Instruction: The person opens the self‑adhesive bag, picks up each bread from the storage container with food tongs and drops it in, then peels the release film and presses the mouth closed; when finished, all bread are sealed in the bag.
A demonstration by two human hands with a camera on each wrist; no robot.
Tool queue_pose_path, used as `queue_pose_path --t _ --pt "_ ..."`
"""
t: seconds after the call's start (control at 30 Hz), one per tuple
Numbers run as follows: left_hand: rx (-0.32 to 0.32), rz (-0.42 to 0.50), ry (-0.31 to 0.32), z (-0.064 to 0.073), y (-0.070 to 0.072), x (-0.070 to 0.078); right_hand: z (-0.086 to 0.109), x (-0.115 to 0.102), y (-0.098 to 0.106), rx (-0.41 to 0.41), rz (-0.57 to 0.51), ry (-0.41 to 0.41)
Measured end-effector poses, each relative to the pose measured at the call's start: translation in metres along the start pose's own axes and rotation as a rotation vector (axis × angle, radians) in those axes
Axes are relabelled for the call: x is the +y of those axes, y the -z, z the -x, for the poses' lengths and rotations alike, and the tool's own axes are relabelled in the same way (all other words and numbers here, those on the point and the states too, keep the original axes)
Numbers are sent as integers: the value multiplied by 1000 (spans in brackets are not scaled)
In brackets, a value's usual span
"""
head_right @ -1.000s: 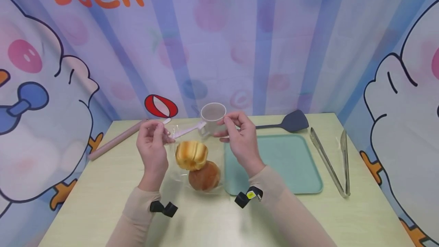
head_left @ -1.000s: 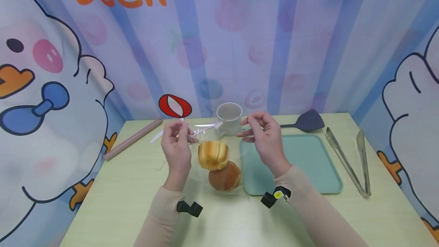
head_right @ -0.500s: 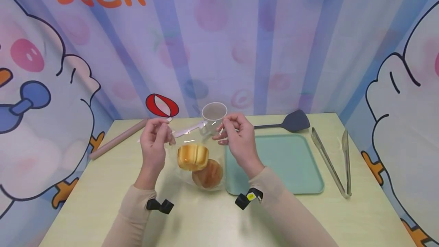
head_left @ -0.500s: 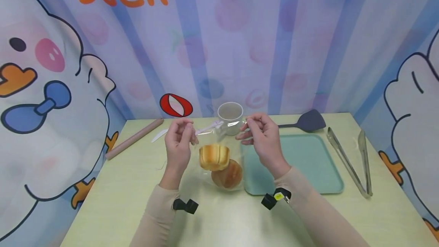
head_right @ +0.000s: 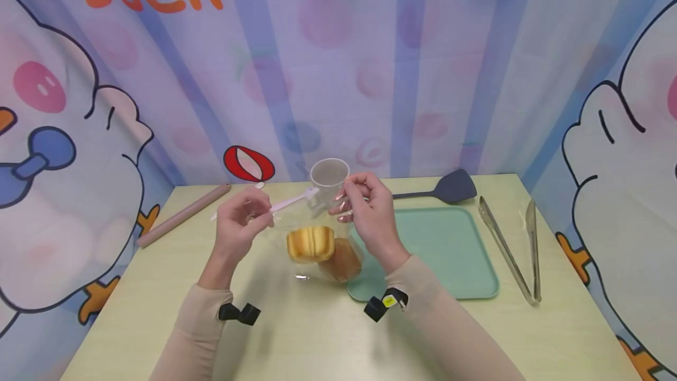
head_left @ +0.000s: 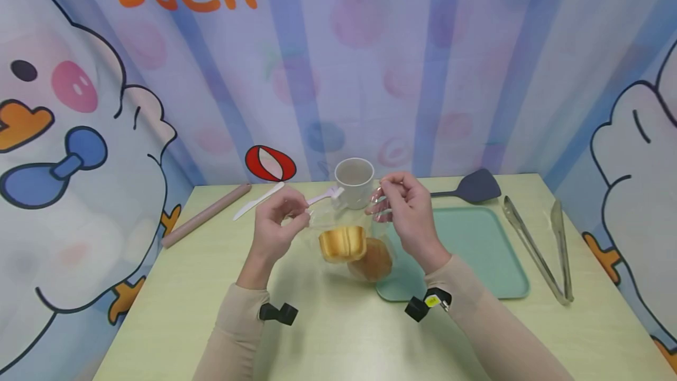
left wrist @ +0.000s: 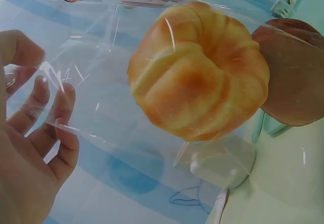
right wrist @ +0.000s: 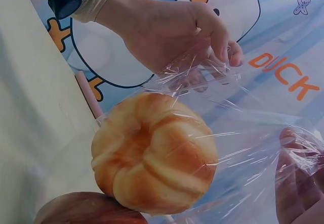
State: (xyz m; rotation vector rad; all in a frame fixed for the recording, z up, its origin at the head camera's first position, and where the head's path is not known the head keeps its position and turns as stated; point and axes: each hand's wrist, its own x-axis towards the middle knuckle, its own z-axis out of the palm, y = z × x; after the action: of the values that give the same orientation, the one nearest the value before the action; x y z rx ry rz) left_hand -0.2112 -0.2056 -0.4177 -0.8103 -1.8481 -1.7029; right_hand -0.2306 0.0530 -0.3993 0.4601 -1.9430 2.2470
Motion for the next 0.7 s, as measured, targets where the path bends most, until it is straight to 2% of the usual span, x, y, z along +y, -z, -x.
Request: queue_pose_path --t 0.1,0.27,0.37,0.5,0.6,0.7 --pt "-11 -15 -20 1 2 -1 0 1 0 -12 5 4" --pt "7 -110 10 4 5 1 0 0 2 -22 22 9" --pt "50 -146 37 4 4 4 -1 -2 5 -24 58 22" --pt "131 -132 110 4 -3 7 -2 -2 5 -26 99 40" --pt "203 -101 181 2 -9 9 -1 -1 3 -41 95 43" --pt "271 -26 223 1 -14 12 1 0 0 -58 75 40"
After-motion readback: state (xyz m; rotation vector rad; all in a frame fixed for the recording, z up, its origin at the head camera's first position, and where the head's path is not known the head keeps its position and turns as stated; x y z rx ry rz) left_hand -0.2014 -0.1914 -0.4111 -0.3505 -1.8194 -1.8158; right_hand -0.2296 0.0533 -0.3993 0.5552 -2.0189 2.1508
